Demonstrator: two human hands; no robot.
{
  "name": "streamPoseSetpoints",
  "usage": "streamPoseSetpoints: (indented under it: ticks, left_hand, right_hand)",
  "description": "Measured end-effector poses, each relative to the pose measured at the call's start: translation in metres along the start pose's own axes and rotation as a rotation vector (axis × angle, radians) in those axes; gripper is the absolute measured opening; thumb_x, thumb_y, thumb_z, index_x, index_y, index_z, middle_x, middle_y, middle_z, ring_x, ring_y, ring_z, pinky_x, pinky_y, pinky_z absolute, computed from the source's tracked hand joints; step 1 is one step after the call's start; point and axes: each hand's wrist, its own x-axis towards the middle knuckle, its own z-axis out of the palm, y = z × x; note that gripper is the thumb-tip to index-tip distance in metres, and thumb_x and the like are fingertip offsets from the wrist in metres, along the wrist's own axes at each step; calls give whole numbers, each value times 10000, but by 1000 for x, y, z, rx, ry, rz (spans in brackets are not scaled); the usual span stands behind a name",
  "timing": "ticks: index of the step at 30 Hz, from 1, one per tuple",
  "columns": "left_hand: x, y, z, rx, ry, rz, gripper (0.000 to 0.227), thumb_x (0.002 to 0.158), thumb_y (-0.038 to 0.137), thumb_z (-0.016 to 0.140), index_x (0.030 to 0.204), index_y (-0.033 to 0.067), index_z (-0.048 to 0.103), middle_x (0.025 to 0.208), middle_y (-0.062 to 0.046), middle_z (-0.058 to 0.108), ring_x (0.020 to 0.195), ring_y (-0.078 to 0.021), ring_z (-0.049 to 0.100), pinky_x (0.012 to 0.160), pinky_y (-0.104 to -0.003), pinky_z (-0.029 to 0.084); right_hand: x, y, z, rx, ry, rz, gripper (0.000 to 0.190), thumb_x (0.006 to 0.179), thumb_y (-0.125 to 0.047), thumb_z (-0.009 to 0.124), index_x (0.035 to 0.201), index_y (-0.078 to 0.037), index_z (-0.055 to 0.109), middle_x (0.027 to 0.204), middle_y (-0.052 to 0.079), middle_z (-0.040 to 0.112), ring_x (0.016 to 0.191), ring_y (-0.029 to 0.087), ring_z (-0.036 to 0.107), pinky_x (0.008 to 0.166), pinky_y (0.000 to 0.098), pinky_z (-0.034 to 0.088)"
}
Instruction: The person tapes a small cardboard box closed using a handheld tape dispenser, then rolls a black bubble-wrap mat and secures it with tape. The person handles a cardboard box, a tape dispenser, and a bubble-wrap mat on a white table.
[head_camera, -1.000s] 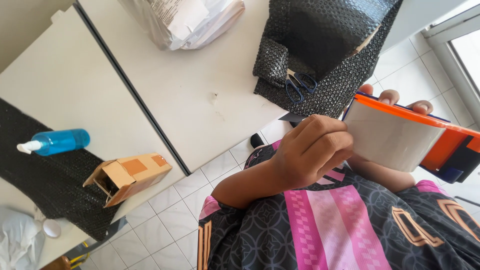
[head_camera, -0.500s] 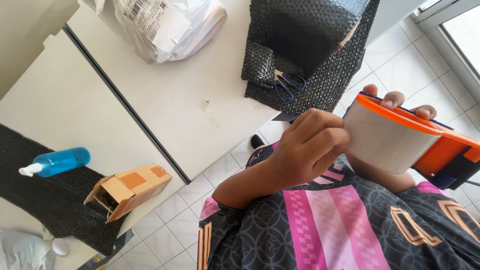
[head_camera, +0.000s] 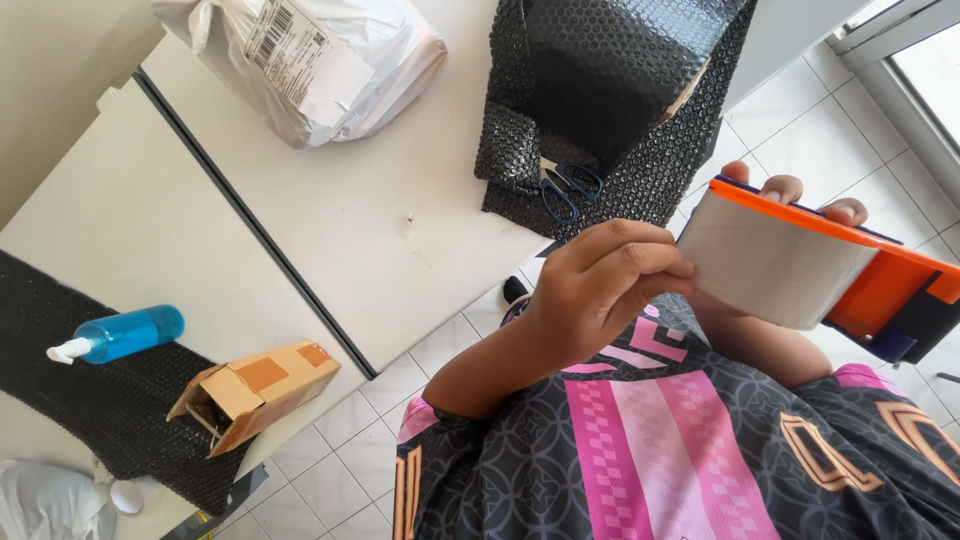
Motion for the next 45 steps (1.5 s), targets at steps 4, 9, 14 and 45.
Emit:
streamPoseSetpoints:
  ticks: [4,9,14,45]
  left_hand:
    - [11,-6,1,-5,-15,-15,210,953,58,788,1111,58,649,1111,-65,681,972,-192,706,832,-289,609]
    - [25,-17,18,278,-25,64,163,992,18,676,1145,15,620,1124,-111,630,1071,-288,659,892,-361,571]
    - [36,-33,32,265,-7,-32,89,1062,70,580,1134,35,541,1134,-125,603,1017,-303,624,899,-388,539]
    - [-17,-35,35,176,766,-543,233,995,27,735,1073,44,516,913,-48,619,890,-89,701,770,-243,607]
  right_hand:
    - [14,2,4,34,27,51,237,1159,-290,491,1393,-261,512,1267,75,614,1259,217,583,1259,462,381]
    - [32,23,1,-80,-15,-50,451,1033,-320,579,1455,-237,444,1387,61,554,1433,379,492,1222,497,429]
    - [59,13,-6,-166,-68,-91,425,1041,-315,578,1452,-271,482,1371,59,577,1421,376,510,1205,488,446]
    - [127,69,15,-66,-719,330,485,974,-282,710,1369,-286,427,1344,117,536,1449,417,434,1236,592,387]
